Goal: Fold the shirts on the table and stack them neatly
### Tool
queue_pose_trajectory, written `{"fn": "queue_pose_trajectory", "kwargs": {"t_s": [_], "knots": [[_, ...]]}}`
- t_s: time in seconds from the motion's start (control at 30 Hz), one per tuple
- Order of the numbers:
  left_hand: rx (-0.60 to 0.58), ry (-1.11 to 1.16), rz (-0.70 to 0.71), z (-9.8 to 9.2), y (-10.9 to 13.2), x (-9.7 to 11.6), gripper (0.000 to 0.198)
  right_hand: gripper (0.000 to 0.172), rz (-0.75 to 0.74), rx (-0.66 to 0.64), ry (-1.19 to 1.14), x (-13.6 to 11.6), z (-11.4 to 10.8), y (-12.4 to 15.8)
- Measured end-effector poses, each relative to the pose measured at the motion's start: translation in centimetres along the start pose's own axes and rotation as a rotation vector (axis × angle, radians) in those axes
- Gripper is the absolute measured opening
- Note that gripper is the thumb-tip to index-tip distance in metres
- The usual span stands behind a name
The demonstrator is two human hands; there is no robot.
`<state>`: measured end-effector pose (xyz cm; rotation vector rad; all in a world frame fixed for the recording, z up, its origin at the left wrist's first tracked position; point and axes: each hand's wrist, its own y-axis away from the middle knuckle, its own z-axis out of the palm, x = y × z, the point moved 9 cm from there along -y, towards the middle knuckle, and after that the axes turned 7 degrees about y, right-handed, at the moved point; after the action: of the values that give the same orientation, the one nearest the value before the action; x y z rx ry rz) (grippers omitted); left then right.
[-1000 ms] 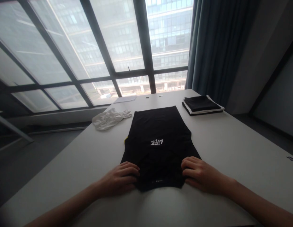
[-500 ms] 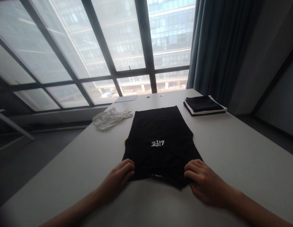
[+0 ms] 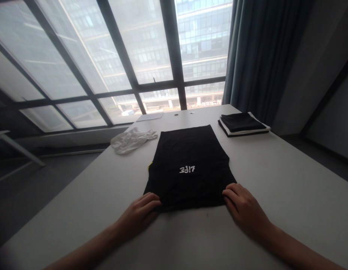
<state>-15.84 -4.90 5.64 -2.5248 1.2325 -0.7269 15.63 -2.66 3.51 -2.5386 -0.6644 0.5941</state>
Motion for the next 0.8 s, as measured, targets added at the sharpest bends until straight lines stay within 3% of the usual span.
{"fn": "queue_pose_trajectory", "kwargs": {"t_s": [0.2, 0.37, 0.6, 0.8], "knots": [[0.065, -0.139, -0.046, -1.4, -0.5, -2.2, 0.017, 0.024, 0.023, 0.050, 0.084, 0.9, -0.1, -1.4], [-0.008, -0.215, -0.167, -2.4, -2.3, -5.3, 0.019, 0.029, -0.034, 0.051, 0.189, 1.5, 0.1, -3.9], [-0.128, -0.035, -0.346, -2.8, -6.4, -10.9, 0.029, 0.035, -0.046, 0.006, 0.299, 3.6, 1.2, -8.7], [-0.191, 0.119, -0.336, -2.1, -7.3, -11.8, 0.035, 0.035, -0.050, -0.047, 0.204, 4.3, 2.0, -9.8]]}}
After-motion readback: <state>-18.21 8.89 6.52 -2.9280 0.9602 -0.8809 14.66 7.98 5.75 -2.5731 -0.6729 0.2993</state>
